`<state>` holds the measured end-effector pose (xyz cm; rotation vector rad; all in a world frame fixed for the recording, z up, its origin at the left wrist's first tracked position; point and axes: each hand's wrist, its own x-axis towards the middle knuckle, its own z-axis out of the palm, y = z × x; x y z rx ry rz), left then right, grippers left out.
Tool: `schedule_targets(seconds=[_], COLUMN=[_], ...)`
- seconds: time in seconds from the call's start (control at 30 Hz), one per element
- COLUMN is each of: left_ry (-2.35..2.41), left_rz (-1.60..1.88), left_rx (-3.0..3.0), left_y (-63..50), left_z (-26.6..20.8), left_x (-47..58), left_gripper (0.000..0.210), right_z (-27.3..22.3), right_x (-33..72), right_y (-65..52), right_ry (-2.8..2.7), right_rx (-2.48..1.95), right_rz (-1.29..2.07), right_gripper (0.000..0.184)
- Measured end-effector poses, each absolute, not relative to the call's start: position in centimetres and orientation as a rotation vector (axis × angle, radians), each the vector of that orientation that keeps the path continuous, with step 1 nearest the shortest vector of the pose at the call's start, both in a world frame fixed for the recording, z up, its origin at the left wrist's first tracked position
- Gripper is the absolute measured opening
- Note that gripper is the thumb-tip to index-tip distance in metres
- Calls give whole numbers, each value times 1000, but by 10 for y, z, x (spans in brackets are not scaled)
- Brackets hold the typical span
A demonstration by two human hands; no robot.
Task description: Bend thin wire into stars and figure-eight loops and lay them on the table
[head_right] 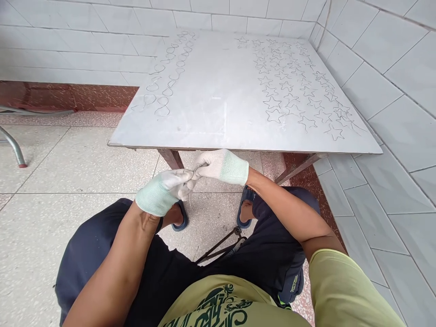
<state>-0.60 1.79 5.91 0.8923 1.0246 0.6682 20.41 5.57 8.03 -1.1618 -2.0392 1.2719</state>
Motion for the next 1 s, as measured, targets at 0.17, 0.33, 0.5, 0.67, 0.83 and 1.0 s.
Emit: schedule_targets(seconds=[0.17,0.33,0.5,0.67,0.83,1.0], left_ry=[1052,1113,1347,1495,1592,1594], left_rz=[619,630,820,883,844,712], left_rx=[965,996,1177,1505,1794,2002], left_y=[21,21,13,7,6,5], left_z=[58,62,61,59,63,61], left_x=[-9,-11,-2,5,7,6], left_gripper=[44,41,29,19,22,30], right_z=[79,77,83,94,100,98], right_x=[204,207,203,197,198,201], right_y=[56,60,58,53,51,51], right_ry=[-1910,-1774,-1679,-1574,-1616,-1734], right_rx=[-1064,-994,-1104,-1274,-1347,-1326], right_rz=[1368,1476,1537,1648,1562,1460], right_gripper=[13,18,20,20,22,22])
